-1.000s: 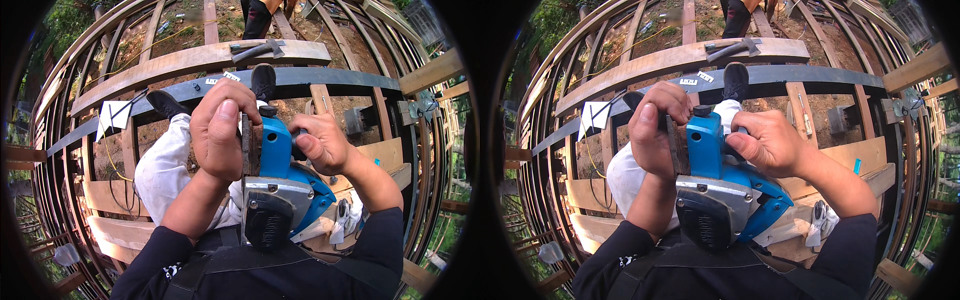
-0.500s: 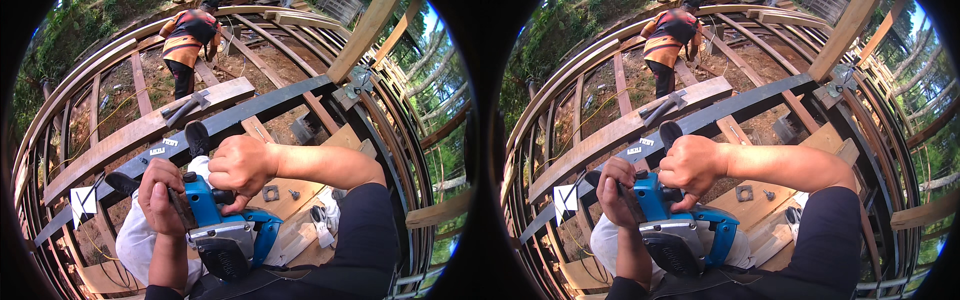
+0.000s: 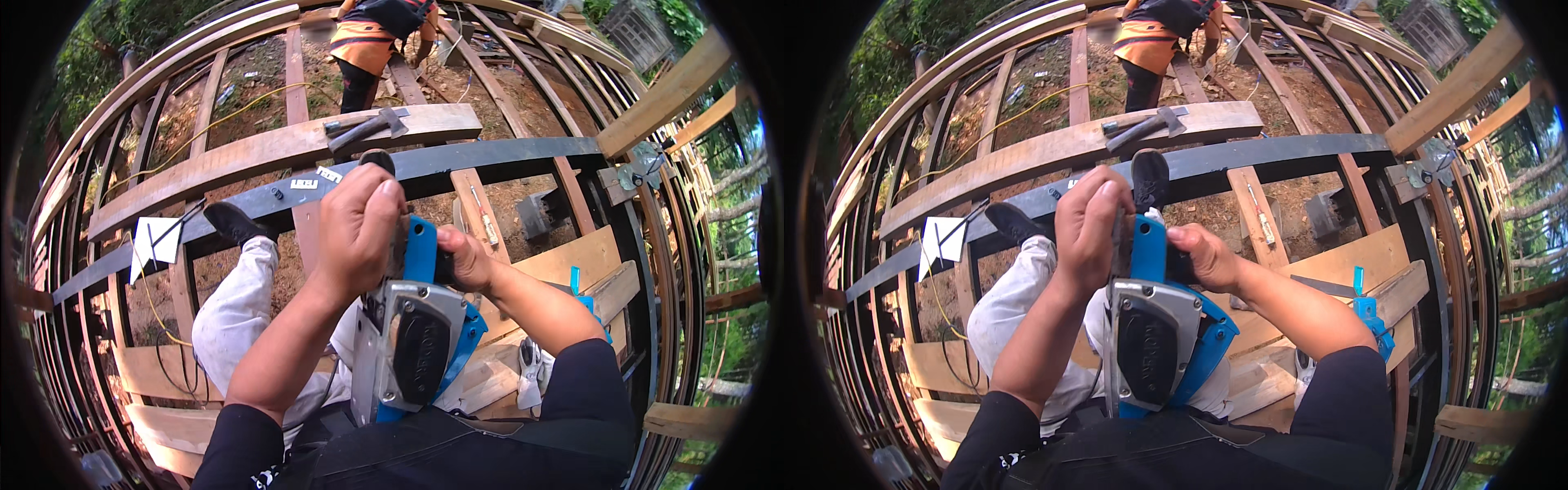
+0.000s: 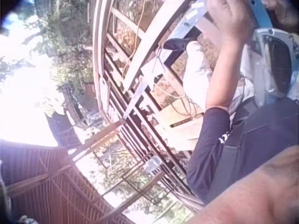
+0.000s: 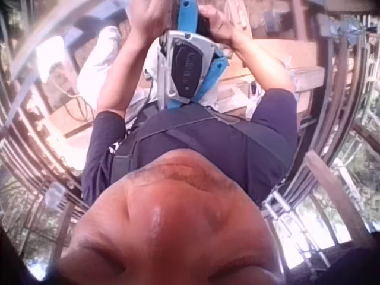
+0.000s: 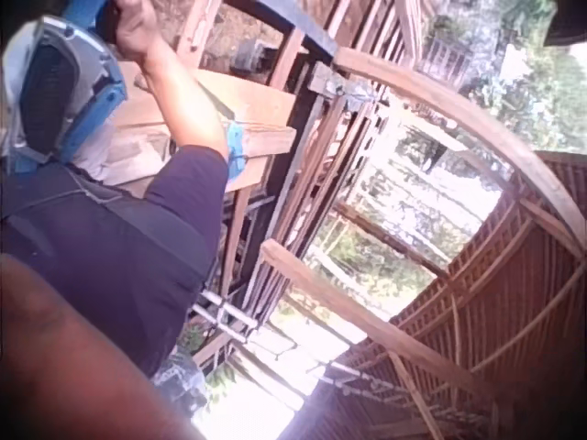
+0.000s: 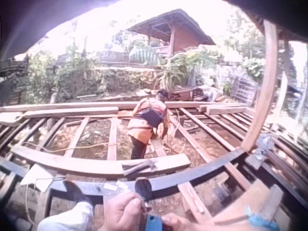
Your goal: The person adjusts the blade components of a power planer by hand and using a metal ruler to check alignment.
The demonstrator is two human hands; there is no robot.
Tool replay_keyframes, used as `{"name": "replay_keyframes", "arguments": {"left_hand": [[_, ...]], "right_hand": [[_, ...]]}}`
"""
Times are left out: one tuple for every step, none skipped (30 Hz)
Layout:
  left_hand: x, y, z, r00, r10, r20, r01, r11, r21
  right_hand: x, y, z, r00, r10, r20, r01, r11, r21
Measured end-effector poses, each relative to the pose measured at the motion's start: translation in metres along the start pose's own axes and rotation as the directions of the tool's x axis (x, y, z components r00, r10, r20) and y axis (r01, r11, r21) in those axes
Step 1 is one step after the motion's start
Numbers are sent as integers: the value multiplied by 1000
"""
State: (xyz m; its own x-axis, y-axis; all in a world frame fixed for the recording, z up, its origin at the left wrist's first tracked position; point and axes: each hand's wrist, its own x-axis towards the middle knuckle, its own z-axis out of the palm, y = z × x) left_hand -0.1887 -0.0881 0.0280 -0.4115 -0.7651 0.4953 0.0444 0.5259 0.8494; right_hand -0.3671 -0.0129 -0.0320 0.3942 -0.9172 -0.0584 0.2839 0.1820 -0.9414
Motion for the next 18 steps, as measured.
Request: {"name": "replay_keyframes", "arguments": {"left_hand": [[2,-1,4,999,-33,25,32,998,54],[3,-7,7,999,-29,35,24,990,138],[-1,-5,7,998,-8,56,-3,980,197],[-10,-2,0,998,-35,52,24,981,190],[-21,2,-12,997,-61,53,50,982,183],[-39,11,-34,971,-165,175,131,972,194],[-58,18,-51,928,-235,291,205,970,128],[-85,21,-73,871,-259,417,283,959,3],[-115,30,-96,801,-291,523,336,942,9],[-144,38,-104,800,-291,524,318,947,40],[-160,45,-103,847,-168,504,119,985,128],[-170,37,-86,903,-131,408,106,991,83],[-181,37,-72,952,-136,275,110,988,107],[-186,33,-67,953,-147,264,114,984,135],[-184,28,-59,981,-91,174,78,994,81],[-179,26,-55,996,-38,78,36,999,32],[-175,29,-54,997,-30,70,29,999,27],[-165,41,-55,999,-36,41,35,999,25]], "right_hand": [[-4,9,4,990,54,-130,-33,987,156],[-3,19,6,985,34,-168,14,961,277],[-3,29,5,974,12,-225,77,921,382],[-9,38,7,962,92,-256,56,853,519],[-12,57,-2,982,79,-172,49,771,635],[-14,72,-4,989,60,-137,54,714,698],[-21,75,-3,986,52,-158,76,702,708],[-23,78,1,985,33,-167,97,699,709],[-16,83,10,990,15,-142,93,690,717],[-12,86,19,992,-3,-129,95,690,718],[-9,87,25,992,-15,-125,100,691,716],[-17,84,25,986,-23,-165,132,713,689],[-10,91,31,989,-40,-142,129,703,699],[-5,100,38,991,-48,-123,122,692,711],[-7,100,41,991,-53,-125,126,699,704],[-9,100,46,990,-59,-128,132,704,698],[-6,99,49,990,-72,-125,139,714,687],[-1,103,52,989,-83,-123,145,715,684]]}}
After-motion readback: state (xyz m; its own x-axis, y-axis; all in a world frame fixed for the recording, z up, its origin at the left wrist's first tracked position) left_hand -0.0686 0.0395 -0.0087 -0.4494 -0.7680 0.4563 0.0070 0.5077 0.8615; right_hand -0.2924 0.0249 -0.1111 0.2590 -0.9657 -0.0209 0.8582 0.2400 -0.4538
